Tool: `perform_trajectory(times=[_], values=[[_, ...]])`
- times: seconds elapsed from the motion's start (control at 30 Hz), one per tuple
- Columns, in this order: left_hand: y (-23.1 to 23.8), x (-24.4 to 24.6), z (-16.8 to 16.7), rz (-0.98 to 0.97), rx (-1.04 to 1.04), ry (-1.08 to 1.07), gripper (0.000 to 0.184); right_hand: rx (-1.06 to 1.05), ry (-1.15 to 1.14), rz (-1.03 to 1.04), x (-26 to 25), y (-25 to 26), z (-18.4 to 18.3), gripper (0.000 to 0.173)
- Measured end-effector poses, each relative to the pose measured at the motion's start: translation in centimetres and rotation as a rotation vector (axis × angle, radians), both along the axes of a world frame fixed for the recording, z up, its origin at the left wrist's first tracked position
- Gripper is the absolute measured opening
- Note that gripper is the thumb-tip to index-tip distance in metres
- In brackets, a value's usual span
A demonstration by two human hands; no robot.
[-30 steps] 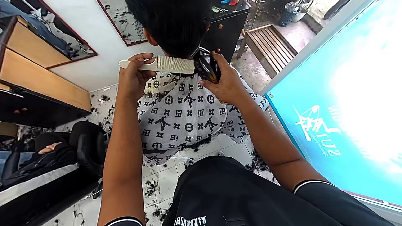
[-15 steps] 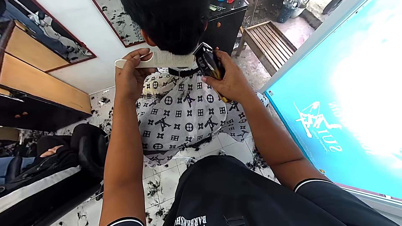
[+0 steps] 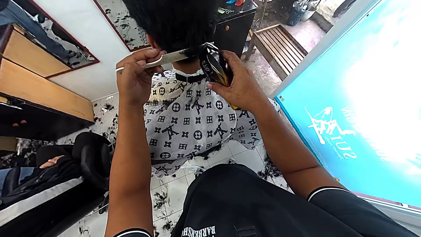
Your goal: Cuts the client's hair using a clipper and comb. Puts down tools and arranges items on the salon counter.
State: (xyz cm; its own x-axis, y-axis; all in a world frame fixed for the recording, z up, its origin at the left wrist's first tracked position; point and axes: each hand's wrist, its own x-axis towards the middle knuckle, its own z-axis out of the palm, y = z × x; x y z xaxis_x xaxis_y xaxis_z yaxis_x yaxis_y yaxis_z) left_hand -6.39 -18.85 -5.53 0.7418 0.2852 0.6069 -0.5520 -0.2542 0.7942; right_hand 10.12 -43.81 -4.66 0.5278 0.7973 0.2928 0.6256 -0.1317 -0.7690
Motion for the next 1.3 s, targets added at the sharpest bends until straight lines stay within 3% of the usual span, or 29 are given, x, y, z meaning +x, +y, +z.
perform_trajectory(times=[0.17,0.33,0.6,0.83,1.3], values=[[0.0,-0.3,-0.6,-0.008,-0.04,0.049,0.035,-0.062,-0.156,0.062,-1.5,0.8,0.5,0.082],[1.6,-0.8,-0.8,0.17,-0.207,0.298,0.039,-0.051,-0.011,0.024,0.2,-0.9,0.7,0.077],[1.5,0.2,2.2,0.012,-0.139,0.02,0.037,-0.052,0.037,-0.03,1.6,-1.5,1.4,0.08],[0.7,-0.4,2.7,-0.038,-0.004,0.006,0.034,-0.036,0.003,-0.021,0.6,-1.6,1.9,0.079],[-1.0,-0.9,1.2,0.012,0.002,0.053,0.036,-0.129,-0.217,0.081,-3.1,1.2,2.6,0.082]])
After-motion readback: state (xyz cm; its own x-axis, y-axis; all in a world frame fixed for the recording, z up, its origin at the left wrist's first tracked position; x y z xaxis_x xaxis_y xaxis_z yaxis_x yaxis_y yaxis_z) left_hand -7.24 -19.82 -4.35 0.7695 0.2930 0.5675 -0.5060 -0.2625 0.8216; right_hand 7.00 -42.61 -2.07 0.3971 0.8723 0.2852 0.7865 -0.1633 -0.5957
